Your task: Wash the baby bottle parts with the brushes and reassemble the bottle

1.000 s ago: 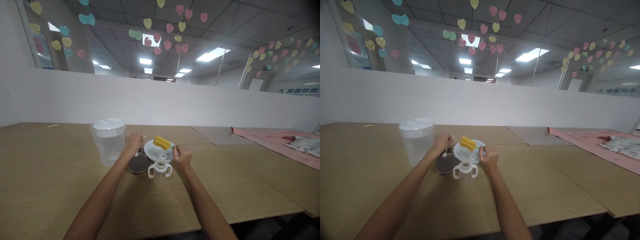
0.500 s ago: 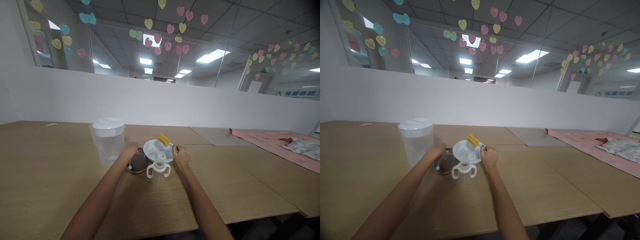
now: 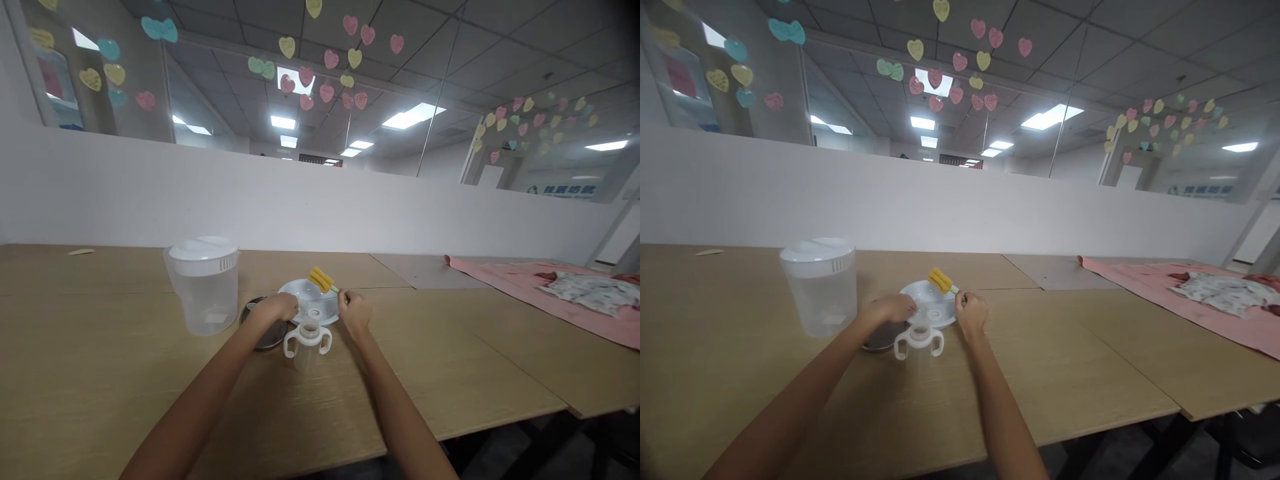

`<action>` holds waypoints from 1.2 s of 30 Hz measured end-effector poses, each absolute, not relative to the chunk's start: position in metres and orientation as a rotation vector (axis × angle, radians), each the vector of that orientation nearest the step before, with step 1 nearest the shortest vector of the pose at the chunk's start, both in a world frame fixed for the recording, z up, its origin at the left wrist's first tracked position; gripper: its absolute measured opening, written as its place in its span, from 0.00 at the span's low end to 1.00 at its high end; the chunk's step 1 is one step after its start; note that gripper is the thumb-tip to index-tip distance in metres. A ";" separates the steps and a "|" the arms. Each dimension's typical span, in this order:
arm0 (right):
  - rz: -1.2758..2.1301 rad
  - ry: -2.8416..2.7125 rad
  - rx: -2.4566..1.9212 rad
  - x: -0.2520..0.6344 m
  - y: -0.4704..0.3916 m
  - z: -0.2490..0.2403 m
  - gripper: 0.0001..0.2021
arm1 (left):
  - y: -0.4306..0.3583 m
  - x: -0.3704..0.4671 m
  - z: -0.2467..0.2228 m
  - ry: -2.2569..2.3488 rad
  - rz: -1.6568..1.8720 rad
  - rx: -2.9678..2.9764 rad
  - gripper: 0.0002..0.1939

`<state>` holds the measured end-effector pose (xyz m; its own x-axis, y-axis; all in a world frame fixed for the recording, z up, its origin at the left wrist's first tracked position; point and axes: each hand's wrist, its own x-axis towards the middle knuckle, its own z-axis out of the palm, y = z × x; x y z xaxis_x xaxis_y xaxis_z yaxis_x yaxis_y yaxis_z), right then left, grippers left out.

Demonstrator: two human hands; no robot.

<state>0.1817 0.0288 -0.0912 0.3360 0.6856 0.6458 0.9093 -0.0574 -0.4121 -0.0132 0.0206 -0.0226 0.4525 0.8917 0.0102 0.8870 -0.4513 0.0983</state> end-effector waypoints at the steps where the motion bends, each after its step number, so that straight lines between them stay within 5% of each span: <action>1: -0.355 -1.413 -1.810 0.181 0.029 -0.091 0.22 | 0.022 -0.014 -0.023 1.606 0.040 2.592 0.13; 6: -0.351 -1.418 -1.814 0.181 0.029 -0.091 0.22 | 0.020 -0.014 -0.015 1.660 0.087 2.580 0.12; 11: -0.407 -1.457 -1.759 0.180 0.029 -0.094 0.23 | 0.009 -0.010 -0.001 1.704 0.380 2.619 0.19; 27: -0.410 -1.580 -1.284 0.178 0.028 -0.098 0.24 | 0.006 0.001 -0.003 1.338 1.310 2.558 0.16; 36: -0.442 -1.360 -1.605 0.186 0.030 -0.098 0.31 | 0.003 -0.009 0.011 1.375 1.416 2.559 0.19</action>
<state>0.1855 0.0299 -0.0980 0.3154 0.5586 0.7671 0.9029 0.0722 -0.4238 -0.0092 0.0034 0.0107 0.2551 0.6330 0.7309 0.7119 -0.6345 0.3010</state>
